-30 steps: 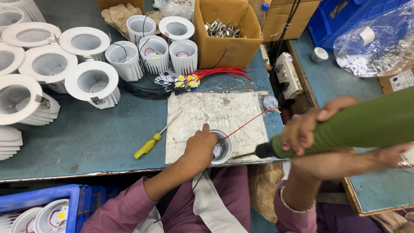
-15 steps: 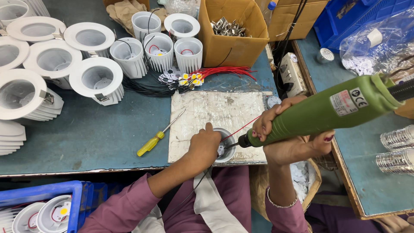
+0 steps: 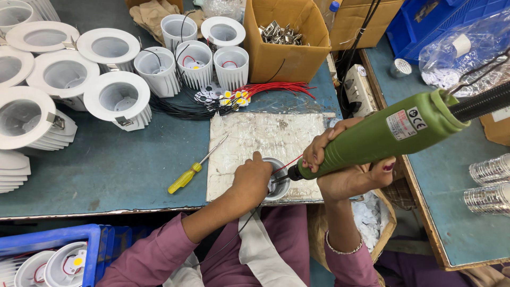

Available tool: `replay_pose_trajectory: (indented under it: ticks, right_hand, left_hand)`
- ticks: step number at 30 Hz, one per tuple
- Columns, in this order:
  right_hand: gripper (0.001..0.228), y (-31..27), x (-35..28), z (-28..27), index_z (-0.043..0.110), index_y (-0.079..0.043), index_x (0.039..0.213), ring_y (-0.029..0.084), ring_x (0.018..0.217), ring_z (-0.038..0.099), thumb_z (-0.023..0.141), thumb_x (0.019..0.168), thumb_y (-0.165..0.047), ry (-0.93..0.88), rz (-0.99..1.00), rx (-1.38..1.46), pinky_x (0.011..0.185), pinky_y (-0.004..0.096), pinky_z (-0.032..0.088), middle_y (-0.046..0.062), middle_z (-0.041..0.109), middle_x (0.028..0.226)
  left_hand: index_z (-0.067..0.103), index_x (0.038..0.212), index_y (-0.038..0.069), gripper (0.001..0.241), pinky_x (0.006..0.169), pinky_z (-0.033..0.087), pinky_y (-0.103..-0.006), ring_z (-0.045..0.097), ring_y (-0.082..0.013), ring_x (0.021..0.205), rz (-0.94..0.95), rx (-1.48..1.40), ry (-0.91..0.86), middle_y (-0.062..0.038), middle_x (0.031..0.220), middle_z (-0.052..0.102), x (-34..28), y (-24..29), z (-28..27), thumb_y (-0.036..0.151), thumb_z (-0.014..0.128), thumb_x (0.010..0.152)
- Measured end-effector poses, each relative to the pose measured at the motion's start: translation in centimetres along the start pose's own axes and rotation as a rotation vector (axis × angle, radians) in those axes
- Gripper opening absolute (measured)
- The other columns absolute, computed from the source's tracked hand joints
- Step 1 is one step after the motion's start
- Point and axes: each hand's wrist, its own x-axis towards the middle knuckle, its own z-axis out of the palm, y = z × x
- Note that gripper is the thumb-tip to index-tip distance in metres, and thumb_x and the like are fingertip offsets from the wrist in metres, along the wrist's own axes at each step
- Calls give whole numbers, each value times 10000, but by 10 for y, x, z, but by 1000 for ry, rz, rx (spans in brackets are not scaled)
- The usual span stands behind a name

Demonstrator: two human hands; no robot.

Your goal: The person assembles LED light fixtures by inserting LED modules into white housings and soldering red and black wires to the module terminals using a soldering iron. Completed units are placed into a blue crate.

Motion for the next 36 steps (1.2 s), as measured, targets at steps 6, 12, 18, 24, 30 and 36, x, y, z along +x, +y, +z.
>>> replay_pose_trajectory:
  ticks: [6, 12, 18, 24, 30, 36]
  right_hand:
    - [922, 3, 0, 2, 457, 18, 1084, 221, 482, 471, 517, 853, -873, -14, 3, -18, 447, 363, 407, 136, 480, 669]
    - [904, 3, -2, 6, 441, 3, 1070, 234, 481, 482, 540, 828, -863, -30, 26, -34, 467, 376, 429, 146, 490, 640]
    - [902, 5, -2, 14, 438, -3, 1098, 219, 497, 487, 577, 828, -853, -59, 51, -24, 465, 354, 424, 137, 488, 656]
    - [936, 6, -3, 23, 435, 7, 1084, 218, 536, 497, 614, 794, -865, -83, 122, -41, 545, 369, 437, 138, 482, 656]
    - [957, 6, 0, 24, 443, 23, 1067, 234, 555, 501, 623, 763, -866, -102, 99, -54, 518, 363, 451, 146, 487, 689]
    - [953, 6, 1, 21, 431, 15, 1066, 226, 559, 486, 613, 766, -871, -96, 133, -42, 525, 354, 436, 139, 476, 680]
  left_hand:
    - [722, 934, 23, 253, 745, 589, -456, 651, -383, 972, -5, 14, -29, -230, 1153, 539, 1, 1, -2, 8, 781, 689]
    - [723, 920, 27, 221, 730, 589, -456, 659, -380, 947, -5, 4, -9, -225, 1138, 546, 1, 0, -1, 15, 771, 704]
    - [713, 911, 20, 211, 719, 586, -461, 666, -381, 923, 16, 14, 18, -226, 1128, 551, 3, -3, 4, 12, 755, 704]
    - [711, 906, 17, 197, 729, 588, -459, 673, -377, 932, 15, 41, 32, -225, 1133, 556, 6, -3, 9, 21, 763, 716]
    - [712, 918, 38, 249, 751, 580, -468, 664, -390, 943, -6, 20, 8, -219, 1134, 554, 5, -2, 6, 45, 797, 684]
    - [714, 935, 49, 278, 754, 579, -472, 666, -390, 941, -19, 0, -7, -218, 1132, 555, 5, -1, 4, 44, 805, 672]
